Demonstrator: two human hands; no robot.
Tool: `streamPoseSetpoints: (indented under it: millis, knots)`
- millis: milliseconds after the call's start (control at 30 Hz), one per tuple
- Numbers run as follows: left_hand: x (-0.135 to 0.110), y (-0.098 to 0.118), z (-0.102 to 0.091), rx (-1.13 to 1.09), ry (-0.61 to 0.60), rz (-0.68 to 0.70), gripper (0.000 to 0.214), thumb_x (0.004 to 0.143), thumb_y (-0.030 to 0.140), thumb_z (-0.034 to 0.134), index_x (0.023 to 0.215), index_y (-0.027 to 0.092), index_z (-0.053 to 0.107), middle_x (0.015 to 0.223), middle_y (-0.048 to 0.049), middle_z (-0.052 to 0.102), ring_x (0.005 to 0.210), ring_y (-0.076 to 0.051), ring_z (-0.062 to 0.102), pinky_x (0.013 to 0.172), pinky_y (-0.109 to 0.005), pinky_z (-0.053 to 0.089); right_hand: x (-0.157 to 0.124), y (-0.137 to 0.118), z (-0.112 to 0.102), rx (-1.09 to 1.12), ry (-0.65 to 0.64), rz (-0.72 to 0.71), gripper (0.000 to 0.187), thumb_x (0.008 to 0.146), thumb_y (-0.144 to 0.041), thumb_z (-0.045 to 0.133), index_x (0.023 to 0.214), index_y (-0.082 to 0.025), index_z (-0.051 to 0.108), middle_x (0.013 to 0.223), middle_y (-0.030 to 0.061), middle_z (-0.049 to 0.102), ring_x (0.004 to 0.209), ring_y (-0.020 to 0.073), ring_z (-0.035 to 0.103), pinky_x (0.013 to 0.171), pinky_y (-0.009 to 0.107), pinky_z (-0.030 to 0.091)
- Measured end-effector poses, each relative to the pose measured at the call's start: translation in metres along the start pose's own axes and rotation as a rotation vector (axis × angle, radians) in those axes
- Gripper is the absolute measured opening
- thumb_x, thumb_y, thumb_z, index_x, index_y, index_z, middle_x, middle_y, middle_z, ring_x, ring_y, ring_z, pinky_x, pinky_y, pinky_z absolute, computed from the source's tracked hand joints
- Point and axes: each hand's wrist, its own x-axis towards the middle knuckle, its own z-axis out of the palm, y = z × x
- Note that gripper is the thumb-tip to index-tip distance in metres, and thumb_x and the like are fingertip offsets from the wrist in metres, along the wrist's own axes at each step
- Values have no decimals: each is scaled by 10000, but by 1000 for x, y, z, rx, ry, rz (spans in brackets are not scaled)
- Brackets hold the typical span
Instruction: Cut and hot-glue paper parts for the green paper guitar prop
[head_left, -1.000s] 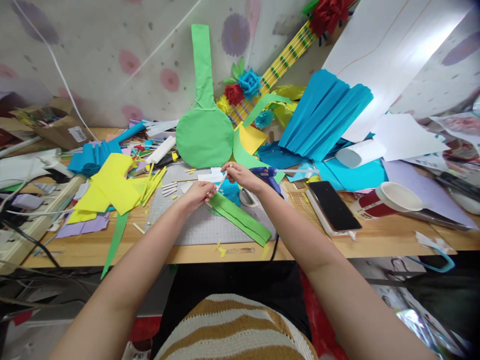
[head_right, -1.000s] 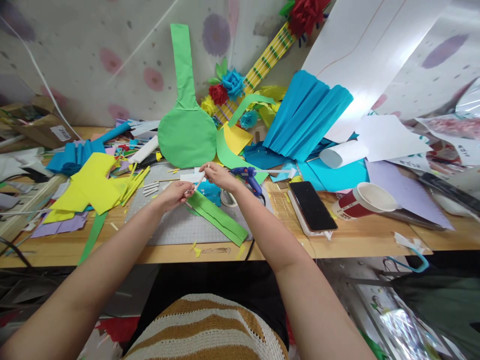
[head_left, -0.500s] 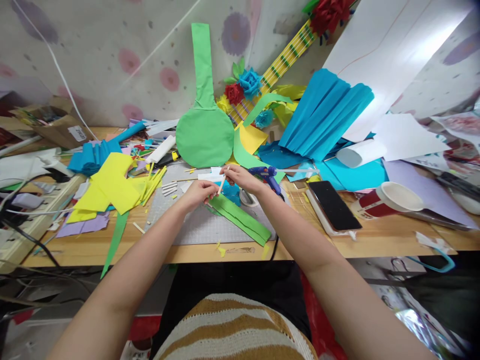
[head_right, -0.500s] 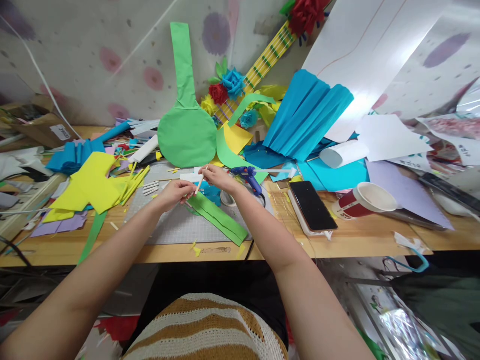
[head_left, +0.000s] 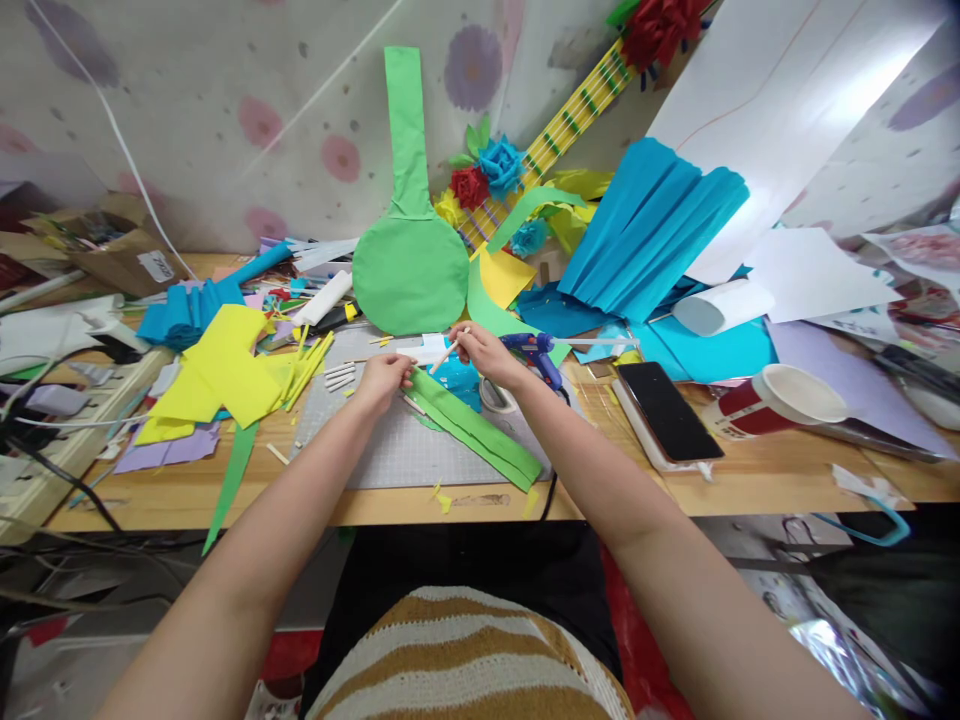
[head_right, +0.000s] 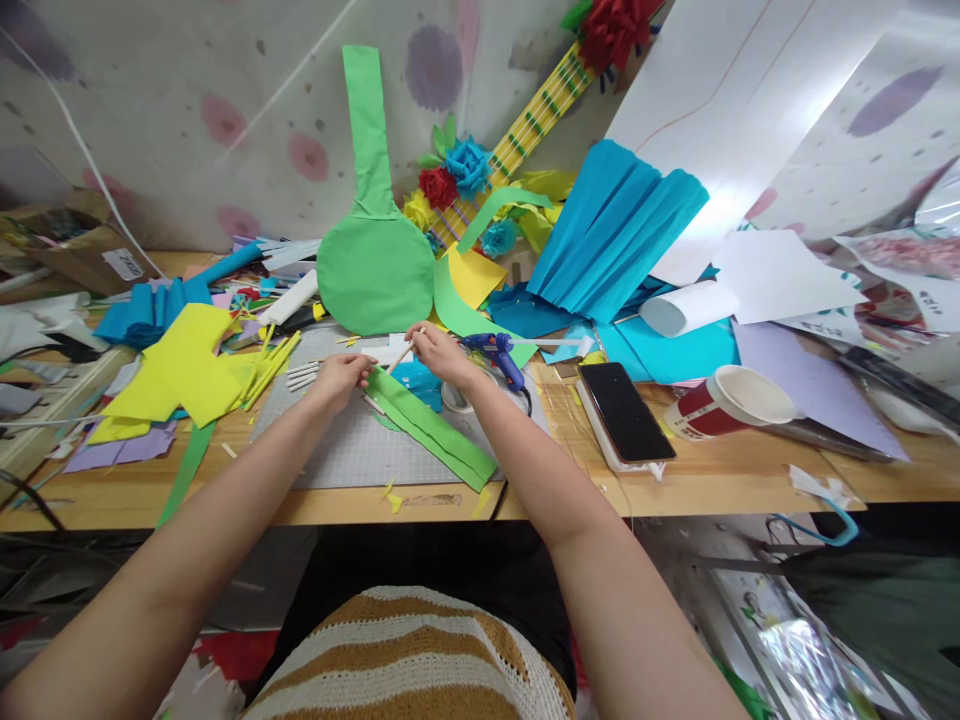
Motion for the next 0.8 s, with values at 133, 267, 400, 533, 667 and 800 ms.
streamPoseSetpoints:
  millis: [133,267,400,533,667,800]
  knots:
    - [-3,4,-3,-29,-84,-86,62,601,165,553,581,116,584,511,18,477,432,-49,410,397,-163,337,1,1,-6,38,-33,7,133,766,-172,340,783,-177,472,579,-53,429,507,73,415,499,200,332]
    - [-14,14,0,70,-235,-31,166,604,284,615,631,120,608,565,0,505,489,-76,458,390,-170,352,2,2,-6,-78,-34,-38,129,774,-197,354,785,-177,480,586,-51,438,530,79,413,514,202,322]
    - [-15,13,3,154,-273,141,279,556,373,687,681,142,592,583,20,511,466,-76,449,402,-196,390,0,0,-2,-177,-20,-41,126,783,-218,373,782,-174,491,586,-51,435,550,86,412,532,207,318]
    - [-13,9,3,193,-275,225,273,559,353,693,683,157,549,619,38,518,391,-52,407,380,-210,374,1,-2,1,-165,-12,-17,126,786,-215,364,771,-175,483,562,-55,421,542,89,409,533,210,316]
    - [-15,11,4,238,-297,205,218,608,332,656,671,163,533,603,47,499,369,-57,416,373,-213,353,4,3,2,-147,-27,-25,122,781,-216,365,756,-179,478,543,-58,411,531,90,407,522,208,316]
    - [-18,12,4,237,-337,190,176,653,302,625,660,174,503,516,67,420,345,-56,392,360,-198,298,8,7,1,-161,47,0,133,775,-201,346,748,-186,475,542,-53,418,526,95,407,511,209,319]
